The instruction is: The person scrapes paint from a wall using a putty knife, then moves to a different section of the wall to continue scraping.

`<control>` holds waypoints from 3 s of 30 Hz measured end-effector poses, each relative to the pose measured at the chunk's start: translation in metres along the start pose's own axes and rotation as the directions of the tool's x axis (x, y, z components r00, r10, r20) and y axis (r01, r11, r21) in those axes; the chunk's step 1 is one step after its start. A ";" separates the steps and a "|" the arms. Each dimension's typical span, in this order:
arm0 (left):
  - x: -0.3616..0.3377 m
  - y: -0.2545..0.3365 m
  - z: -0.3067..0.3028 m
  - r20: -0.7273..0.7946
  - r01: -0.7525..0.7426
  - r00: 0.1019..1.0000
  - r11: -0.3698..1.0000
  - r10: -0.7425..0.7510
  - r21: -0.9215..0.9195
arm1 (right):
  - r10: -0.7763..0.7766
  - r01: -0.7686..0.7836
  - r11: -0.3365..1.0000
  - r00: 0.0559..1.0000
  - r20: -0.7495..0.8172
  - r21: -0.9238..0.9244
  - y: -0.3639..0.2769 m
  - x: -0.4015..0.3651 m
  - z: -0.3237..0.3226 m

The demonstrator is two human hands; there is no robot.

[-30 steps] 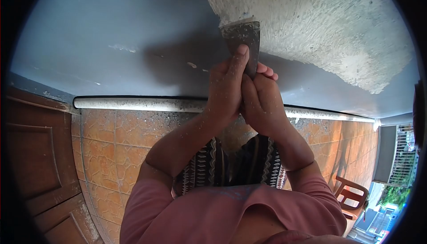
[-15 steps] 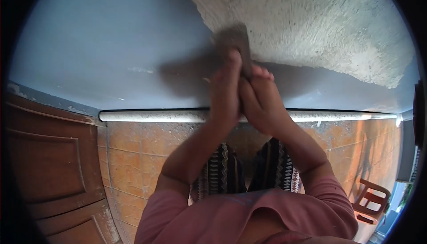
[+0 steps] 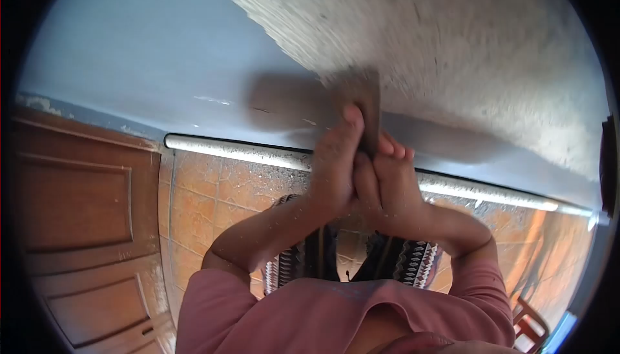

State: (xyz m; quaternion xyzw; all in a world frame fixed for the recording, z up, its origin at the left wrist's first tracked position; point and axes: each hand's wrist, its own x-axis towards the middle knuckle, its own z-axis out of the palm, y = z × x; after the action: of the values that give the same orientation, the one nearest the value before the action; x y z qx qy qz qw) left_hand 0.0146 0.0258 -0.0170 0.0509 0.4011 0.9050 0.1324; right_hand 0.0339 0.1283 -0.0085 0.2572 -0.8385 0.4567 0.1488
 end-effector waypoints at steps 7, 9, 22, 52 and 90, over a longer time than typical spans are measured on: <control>-0.002 0.000 -0.019 -0.080 0.158 0.985 0.986 -0.154 0.057 | 0.246 -0.262 0.963 0.952 0.181 0.068 0.020 -0.005 0.017; -0.004 0.006 -0.021 -0.053 0.206 0.977 0.978 -0.205 0.013 | 0.475 -0.565 0.770 0.817 0.326 0.295 0.010 0.001 0.009; 0.036 -0.018 -0.067 0.008 0.281 0.929 0.692 -0.370 -0.665 | 0.734 -0.783 0.620 0.604 0.310 0.057 0.025 0.037 0.049; -0.060 0.155 -0.013 -0.473 0.218 0.765 0.867 -0.438 -0.449 | 0.445 -0.055 0.800 0.722 0.530 -0.597 -0.078 0.156 -0.036; 0.019 0.392 0.239 0.838 -0.776 0.545 -0.379 -0.001 0.504 | 0.832 -0.637 0.528 0.519 -0.193 0.562 -0.338 0.198 -0.234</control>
State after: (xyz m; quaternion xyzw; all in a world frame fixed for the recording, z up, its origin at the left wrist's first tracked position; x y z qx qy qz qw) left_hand -0.0344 -0.0507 0.4338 0.5214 0.8015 0.1891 -0.2235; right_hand 0.0658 0.1148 0.4469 -0.2186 -0.6874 0.6900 0.0606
